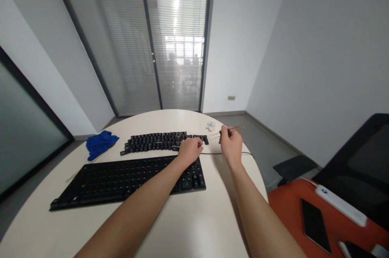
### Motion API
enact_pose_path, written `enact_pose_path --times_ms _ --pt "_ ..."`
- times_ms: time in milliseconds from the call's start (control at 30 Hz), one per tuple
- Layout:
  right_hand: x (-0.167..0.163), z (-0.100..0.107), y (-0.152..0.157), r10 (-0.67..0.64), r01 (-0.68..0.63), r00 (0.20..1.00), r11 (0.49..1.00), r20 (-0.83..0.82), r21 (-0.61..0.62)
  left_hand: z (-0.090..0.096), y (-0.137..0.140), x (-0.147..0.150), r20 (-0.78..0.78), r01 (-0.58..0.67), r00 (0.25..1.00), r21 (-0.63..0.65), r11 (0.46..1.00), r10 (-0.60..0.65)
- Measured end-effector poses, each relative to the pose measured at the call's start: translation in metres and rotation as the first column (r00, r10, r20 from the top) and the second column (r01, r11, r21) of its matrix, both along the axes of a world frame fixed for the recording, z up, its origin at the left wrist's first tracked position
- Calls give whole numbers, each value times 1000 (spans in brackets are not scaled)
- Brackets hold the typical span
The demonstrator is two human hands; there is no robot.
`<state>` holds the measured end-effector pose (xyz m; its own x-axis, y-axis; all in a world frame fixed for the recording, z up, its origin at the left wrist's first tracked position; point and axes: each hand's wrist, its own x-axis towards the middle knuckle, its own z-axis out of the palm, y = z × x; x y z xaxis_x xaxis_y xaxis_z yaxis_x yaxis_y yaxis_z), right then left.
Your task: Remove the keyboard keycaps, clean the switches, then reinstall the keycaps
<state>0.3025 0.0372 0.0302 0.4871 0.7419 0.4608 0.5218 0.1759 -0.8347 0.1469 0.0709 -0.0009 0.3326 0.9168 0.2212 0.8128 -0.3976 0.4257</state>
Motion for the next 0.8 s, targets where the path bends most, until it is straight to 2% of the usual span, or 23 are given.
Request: enact_pose_path --times_ms 400,800 --pt "1 -1 1 7 -7 1000 1000 7 29 1 0 1 22 -2 1000 20 1000 2" --pt "0 0 0 17 -17 1000 1000 5 -2 2 1 0 10 7 1000 45 999 -7"
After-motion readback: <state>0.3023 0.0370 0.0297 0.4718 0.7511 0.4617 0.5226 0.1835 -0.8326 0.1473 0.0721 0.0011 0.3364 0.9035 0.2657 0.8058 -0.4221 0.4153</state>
